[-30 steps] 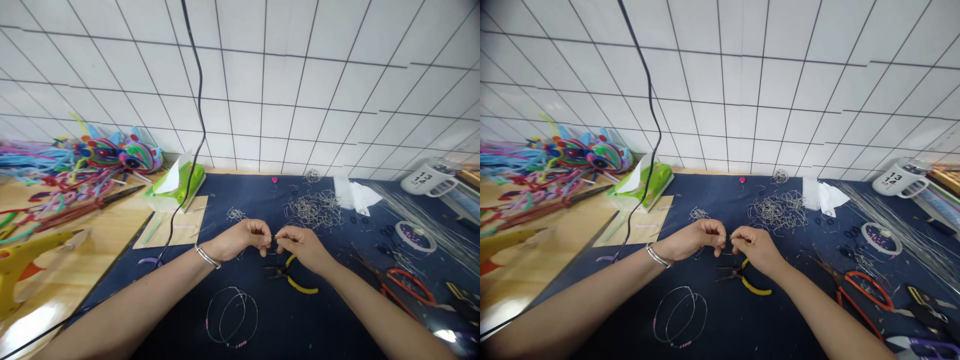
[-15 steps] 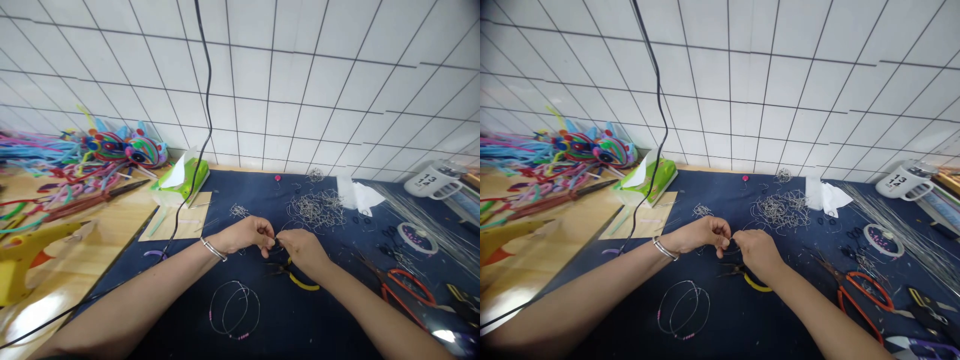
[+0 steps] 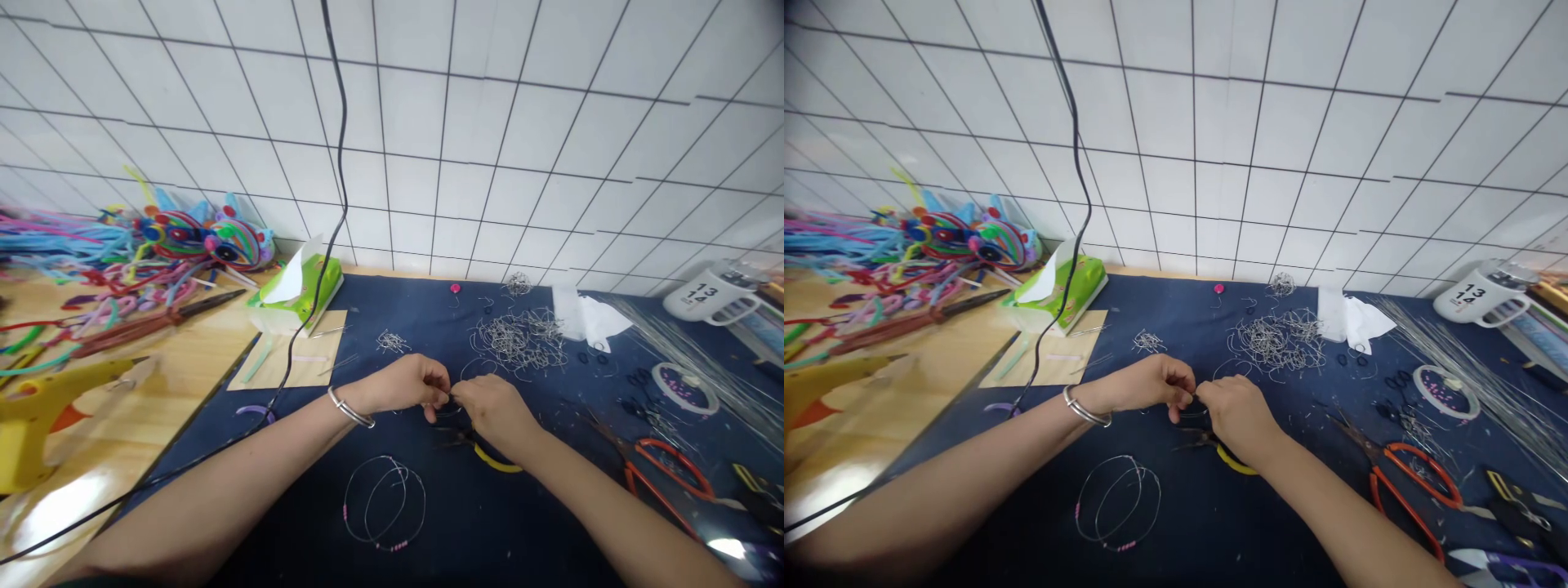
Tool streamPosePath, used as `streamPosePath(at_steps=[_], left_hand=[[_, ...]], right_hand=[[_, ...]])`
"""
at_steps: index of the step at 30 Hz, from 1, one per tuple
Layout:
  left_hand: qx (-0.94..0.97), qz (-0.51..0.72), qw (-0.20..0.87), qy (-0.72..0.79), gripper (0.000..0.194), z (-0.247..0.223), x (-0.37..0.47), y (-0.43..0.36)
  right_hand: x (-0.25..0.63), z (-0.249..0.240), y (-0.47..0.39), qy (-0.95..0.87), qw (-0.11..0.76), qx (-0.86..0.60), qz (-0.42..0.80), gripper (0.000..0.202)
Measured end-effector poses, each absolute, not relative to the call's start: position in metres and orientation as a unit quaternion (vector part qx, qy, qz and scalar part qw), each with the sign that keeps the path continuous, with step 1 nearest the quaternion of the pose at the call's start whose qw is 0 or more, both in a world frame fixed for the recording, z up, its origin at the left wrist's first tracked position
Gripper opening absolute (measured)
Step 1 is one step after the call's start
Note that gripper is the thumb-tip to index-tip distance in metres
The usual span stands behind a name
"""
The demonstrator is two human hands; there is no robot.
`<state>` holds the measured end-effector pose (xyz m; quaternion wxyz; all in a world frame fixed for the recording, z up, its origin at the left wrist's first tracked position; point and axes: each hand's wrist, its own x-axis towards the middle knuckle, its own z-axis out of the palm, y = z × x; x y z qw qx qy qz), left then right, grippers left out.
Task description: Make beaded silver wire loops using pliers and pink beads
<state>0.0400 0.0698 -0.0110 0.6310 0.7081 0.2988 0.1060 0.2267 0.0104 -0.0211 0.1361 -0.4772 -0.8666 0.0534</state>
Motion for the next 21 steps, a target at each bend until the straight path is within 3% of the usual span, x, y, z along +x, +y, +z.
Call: streamPosePath(at_steps=[10, 16, 21], left_hand=[[0.824, 0.120, 0.448, 0.325, 0.015, -0.0128, 0.0434, 0.0627], [0.899, 0.170, 0.256, 0.313, 0.020, -0.0112, 0.0448, 0.0595], [0.934, 0.150, 0.160, 0.283, 0.022, -0.0114, 0.0444, 0.0610]], right_hand=[[0.2283, -0.0185, 0.0137, -0.842, 0.137, -0.511, 0.107, 0.014], [0.2264, -0.0191, 0.0150, -0.834, 0.143, -0.519, 0.119, 0.017], [0.2267, -0.0185, 0.0172, -0.839, 0.143, -0.514, 0.109, 0.021]])
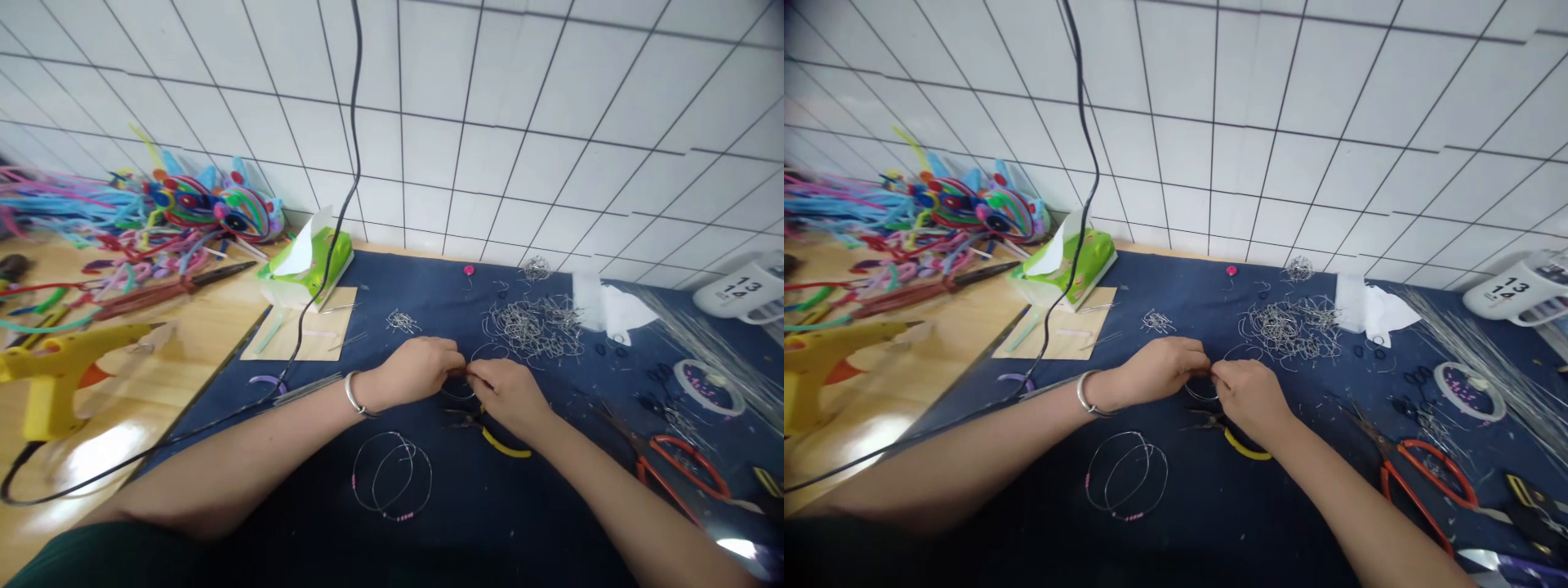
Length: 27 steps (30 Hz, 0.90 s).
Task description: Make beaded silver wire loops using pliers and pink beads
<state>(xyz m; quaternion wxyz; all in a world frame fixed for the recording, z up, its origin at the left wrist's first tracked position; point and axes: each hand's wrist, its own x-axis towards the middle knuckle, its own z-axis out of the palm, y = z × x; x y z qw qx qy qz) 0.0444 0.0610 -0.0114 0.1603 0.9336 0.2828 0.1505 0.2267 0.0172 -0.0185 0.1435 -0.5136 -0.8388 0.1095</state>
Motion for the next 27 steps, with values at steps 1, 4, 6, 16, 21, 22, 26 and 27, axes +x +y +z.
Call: streamPosePath(at_steps=[1, 4, 6, 16, 21, 22, 26, 27], left_hand=[[0.939, 0.144, 0.147, 0.277, 0.022, -0.011, 0.044, 0.062], [0.948, 0.131, 0.126, 0.263, 0.021, -0.010, 0.044, 0.063], [0.950, 0.128, 0.126, 0.256, 0.021, -0.010, 0.045, 0.063], [0.910, 0.159, 0.210, 0.320, 0.015, -0.026, 0.039, 0.079], [0.908, 0.165, 0.226, 0.312, 0.014, -0.029, 0.034, 0.085], [0.908, 0.165, 0.229, 0.310, 0.014, -0.029, 0.034, 0.085], [0.903, 0.170, 0.242, 0.310, 0.012, -0.029, 0.034, 0.085], [0.901, 0.171, 0.247, 0.313, 0.011, -0.029, 0.034, 0.085]], right_hand=[[0.227, -0.019, 0.018, -0.839, 0.143, -0.513, 0.108, 0.021], [0.227, -0.021, 0.019, -0.841, 0.144, -0.511, 0.105, 0.021], [0.227, -0.022, 0.020, -0.841, 0.146, -0.510, 0.108, 0.020], [0.246, 0.004, 0.021, -0.837, 0.099, -0.524, 0.128, 0.030], [0.249, 0.013, -0.016, -0.854, -0.040, -0.516, 0.054, 0.072], [0.248, 0.012, -0.024, -0.854, -0.054, -0.516, 0.041, 0.076], [0.246, 0.006, -0.043, -0.858, -0.053, -0.511, 0.013, 0.062], [0.246, 0.004, -0.044, -0.858, -0.046, -0.511, 0.011, 0.058]])
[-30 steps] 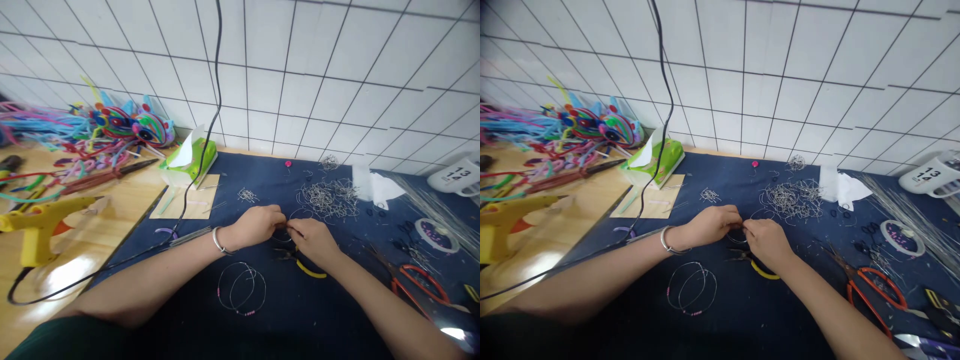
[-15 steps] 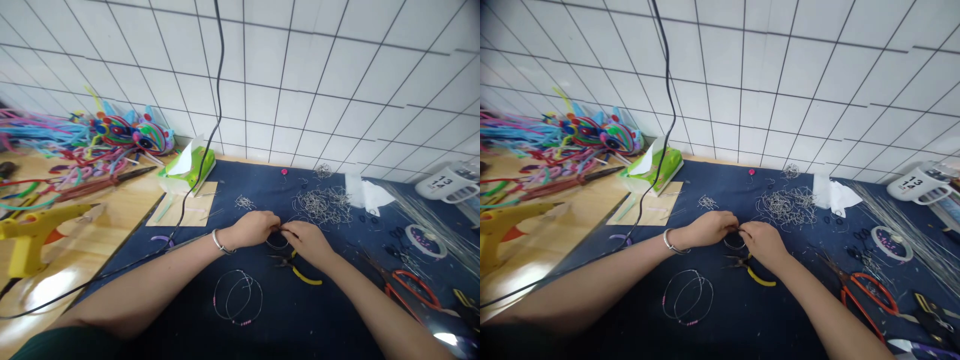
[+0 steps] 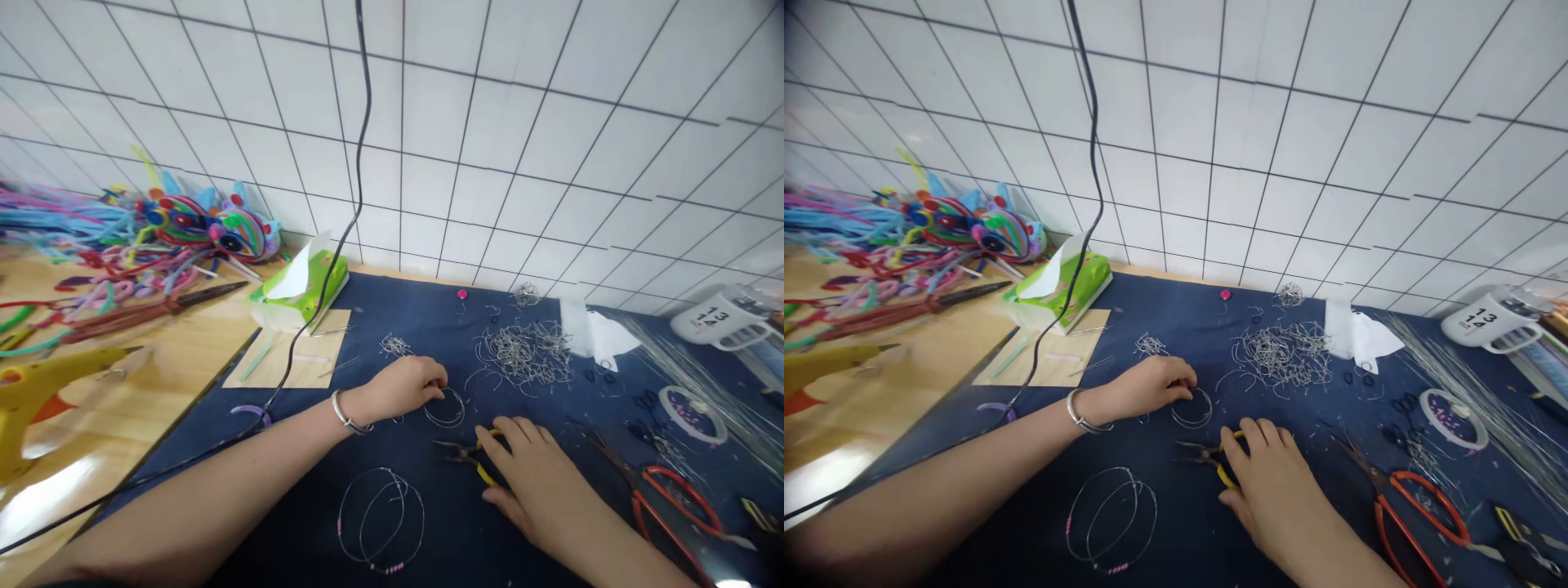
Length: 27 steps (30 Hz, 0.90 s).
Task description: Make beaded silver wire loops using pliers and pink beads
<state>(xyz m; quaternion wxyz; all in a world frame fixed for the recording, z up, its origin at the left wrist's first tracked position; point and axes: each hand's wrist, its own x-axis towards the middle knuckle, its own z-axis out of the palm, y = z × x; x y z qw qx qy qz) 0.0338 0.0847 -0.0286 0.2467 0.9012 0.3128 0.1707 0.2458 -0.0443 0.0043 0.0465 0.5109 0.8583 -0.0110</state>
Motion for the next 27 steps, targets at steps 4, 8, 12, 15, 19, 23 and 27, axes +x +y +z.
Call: streamPosePath(at_steps=[4, 8, 12, 15, 19, 23, 27], left_hand=[[0.893, 0.167, 0.255, 0.330, 0.010, -0.025, 0.033, 0.081], [0.897, 0.146, 0.221, 0.354, 0.011, -0.019, 0.030, 0.078], [0.904, 0.113, 0.194, 0.364, 0.012, -0.017, 0.030, 0.077], [0.908, 0.103, 0.171, 0.368, 0.014, -0.018, 0.033, 0.074], [0.919, 0.095, 0.134, 0.359, 0.014, -0.019, 0.036, 0.070], [0.921, 0.085, 0.143, 0.353, 0.013, -0.017, 0.039, 0.067], [0.923, 0.092, 0.172, 0.331, 0.012, -0.016, 0.040, 0.065]], right_hand=[[0.249, 0.004, -0.045, 0.862, 0.032, 0.505, -0.024, 0.048], [0.260, 0.007, -0.045, 0.864, 0.041, 0.501, -0.039, 0.045], [0.273, 0.004, -0.043, 0.861, 0.040, 0.506, -0.024, 0.048], [0.277, 0.003, -0.042, 0.868, 0.036, 0.495, -0.024, 0.049], [0.278, 0.008, -0.038, 0.874, 0.027, 0.484, -0.041, 0.040], [0.282, 0.010, -0.032, 0.866, 0.006, 0.497, -0.053, 0.026], [0.286, 0.008, -0.028, 0.859, -0.013, 0.510, -0.054, 0.015]])
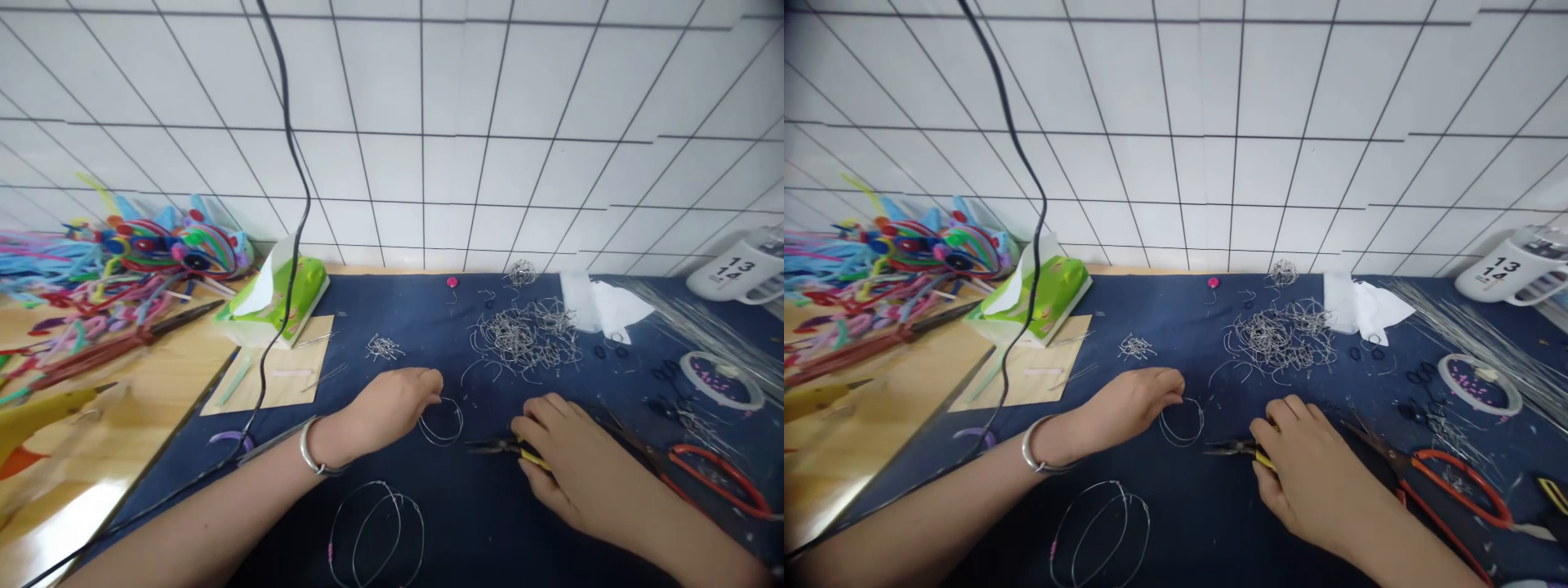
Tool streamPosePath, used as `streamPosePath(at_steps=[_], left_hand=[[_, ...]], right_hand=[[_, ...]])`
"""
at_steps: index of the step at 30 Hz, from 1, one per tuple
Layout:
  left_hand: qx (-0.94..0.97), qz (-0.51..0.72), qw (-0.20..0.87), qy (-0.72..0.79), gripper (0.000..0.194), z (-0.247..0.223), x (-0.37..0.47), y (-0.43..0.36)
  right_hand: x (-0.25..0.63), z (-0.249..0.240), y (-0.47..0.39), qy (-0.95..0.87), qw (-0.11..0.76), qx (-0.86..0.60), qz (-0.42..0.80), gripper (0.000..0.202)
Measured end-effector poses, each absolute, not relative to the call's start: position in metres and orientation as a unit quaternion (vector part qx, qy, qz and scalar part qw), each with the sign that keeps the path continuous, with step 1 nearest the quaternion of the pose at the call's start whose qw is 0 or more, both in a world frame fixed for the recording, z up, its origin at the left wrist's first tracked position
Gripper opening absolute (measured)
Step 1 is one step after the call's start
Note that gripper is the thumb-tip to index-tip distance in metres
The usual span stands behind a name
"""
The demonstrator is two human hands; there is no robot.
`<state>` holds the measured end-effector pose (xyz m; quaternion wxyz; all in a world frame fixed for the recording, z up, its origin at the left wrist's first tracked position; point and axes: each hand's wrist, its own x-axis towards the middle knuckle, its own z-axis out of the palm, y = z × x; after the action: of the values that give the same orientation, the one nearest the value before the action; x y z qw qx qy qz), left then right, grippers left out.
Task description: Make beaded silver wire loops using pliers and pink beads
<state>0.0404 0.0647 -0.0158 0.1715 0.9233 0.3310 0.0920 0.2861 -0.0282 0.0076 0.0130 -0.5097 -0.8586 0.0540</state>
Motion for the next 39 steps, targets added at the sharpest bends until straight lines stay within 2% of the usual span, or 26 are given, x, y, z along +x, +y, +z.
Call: streamPosePath(at_steps=[8, 17, 22, 27, 33, 39], left_hand=[[0.945, 0.116, 0.133, 0.275, 0.024, -0.012, 0.042, 0.061], [0.930, 0.133, 0.164, 0.302, 0.021, -0.015, 0.047, 0.058], [0.902, 0.176, 0.247, 0.308, 0.019, -0.013, 0.046, 0.060], [0.872, 0.211, 0.329, 0.296, 0.016, -0.007, 0.046, 0.061], [0.764, 0.250, 0.466, 0.370, 0.014, -0.011, 0.051, 0.053], [0.699, 0.276, 0.558, 0.353, 0.014, -0.013, 0.057, 0.039]], right_hand=[[0.288, 0.008, -0.025, -0.850, -0.002, -0.525, 0.031, 0.016], [0.290, -0.001, -0.021, -0.828, 0.021, -0.560, 0.006, 0.018], [0.294, -0.009, -0.019, -0.817, 0.062, -0.574, 0.018, 0.027], [0.294, -0.019, -0.019, -0.799, 0.118, -0.586, 0.065, 0.021], [0.282, -0.022, -0.024, -0.789, 0.180, -0.577, 0.112, 0.015], [0.275, -0.016, -0.028, -0.790, 0.217, -0.563, 0.110, 0.015]])
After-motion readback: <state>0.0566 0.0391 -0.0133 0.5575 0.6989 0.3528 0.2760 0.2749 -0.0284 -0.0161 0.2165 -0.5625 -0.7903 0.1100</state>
